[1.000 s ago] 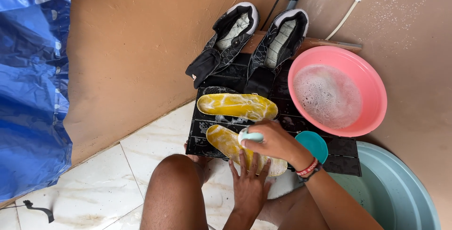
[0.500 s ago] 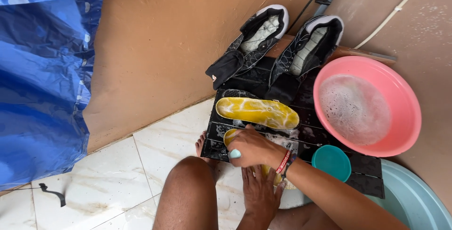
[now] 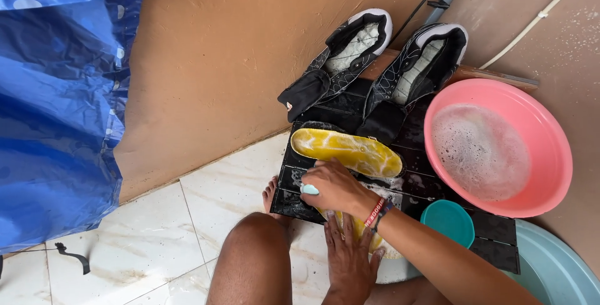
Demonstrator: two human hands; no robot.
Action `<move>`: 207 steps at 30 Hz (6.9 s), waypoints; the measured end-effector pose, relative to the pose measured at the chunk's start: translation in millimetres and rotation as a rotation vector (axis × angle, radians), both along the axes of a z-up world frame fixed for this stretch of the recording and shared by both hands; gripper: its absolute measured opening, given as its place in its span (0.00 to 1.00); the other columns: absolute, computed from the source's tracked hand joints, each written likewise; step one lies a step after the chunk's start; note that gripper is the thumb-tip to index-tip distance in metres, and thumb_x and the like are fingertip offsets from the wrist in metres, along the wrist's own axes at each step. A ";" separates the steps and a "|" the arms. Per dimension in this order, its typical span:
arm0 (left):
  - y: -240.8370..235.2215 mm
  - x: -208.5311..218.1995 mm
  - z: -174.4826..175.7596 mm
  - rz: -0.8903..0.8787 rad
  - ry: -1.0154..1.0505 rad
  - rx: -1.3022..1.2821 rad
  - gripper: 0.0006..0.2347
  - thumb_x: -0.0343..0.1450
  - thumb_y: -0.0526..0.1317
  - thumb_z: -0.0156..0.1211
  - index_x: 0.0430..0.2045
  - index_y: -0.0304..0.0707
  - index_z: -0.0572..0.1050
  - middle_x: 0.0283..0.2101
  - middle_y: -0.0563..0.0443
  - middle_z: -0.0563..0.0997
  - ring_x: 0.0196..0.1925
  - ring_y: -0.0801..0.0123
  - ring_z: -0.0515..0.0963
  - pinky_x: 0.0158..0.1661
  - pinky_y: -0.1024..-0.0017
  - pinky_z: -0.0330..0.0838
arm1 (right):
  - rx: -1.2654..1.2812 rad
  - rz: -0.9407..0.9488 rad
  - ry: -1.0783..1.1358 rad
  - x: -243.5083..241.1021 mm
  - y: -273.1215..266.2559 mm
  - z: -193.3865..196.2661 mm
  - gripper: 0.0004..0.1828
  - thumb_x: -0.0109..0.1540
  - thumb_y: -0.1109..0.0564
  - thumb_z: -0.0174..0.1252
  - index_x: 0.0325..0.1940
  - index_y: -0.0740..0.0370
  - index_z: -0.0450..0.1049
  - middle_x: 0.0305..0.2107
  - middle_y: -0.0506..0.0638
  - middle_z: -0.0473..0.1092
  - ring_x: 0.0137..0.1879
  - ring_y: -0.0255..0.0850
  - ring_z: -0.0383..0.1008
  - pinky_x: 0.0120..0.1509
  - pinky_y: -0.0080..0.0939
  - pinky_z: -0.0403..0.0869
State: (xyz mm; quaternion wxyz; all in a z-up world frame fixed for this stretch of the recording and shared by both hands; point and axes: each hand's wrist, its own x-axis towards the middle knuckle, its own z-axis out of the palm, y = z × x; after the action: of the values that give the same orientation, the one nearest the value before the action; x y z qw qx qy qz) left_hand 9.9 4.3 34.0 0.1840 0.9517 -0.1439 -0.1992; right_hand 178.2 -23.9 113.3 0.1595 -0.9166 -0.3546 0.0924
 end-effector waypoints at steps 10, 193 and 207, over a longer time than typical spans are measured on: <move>-6.2 -6.6 -28.0 0.140 -0.609 -0.014 0.29 0.72 0.63 0.40 0.71 0.65 0.56 0.79 0.28 0.43 0.77 0.25 0.42 0.72 0.37 0.33 | -0.075 -0.115 0.134 -1.1 -2.1 6.0 0.13 0.54 0.46 0.67 0.20 0.48 0.73 0.18 0.42 0.75 0.26 0.41 0.75 0.30 0.48 0.69; 105.9 154.0 172.1 0.613 0.464 -1.991 0.21 0.67 0.59 0.60 0.41 0.46 0.65 0.33 0.57 0.66 0.37 0.72 0.69 0.42 0.68 0.72 | 1.024 -0.850 -0.200 -17.2 -112.2 84.0 0.16 0.72 0.61 0.53 0.63 0.71 0.73 0.41 0.63 0.76 0.43 0.40 0.74 0.41 0.33 0.76; 105.1 152.2 176.3 0.497 0.677 -1.874 0.42 0.69 0.69 0.38 0.69 0.32 0.66 0.61 0.27 0.77 0.62 0.36 0.77 0.61 0.45 0.67 | 1.265 -0.847 -0.465 -31.2 -97.4 101.5 0.11 0.70 0.59 0.61 0.53 0.68 0.79 0.36 0.56 0.79 0.46 0.32 0.74 0.56 0.39 0.75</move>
State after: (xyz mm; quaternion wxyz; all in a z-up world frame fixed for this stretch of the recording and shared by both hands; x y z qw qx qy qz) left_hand 162.1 109.4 210.3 0.9203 0.3224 0.0190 -0.2209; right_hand 147.0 -121.4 214.9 0.5933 -0.7048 0.0148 -0.3885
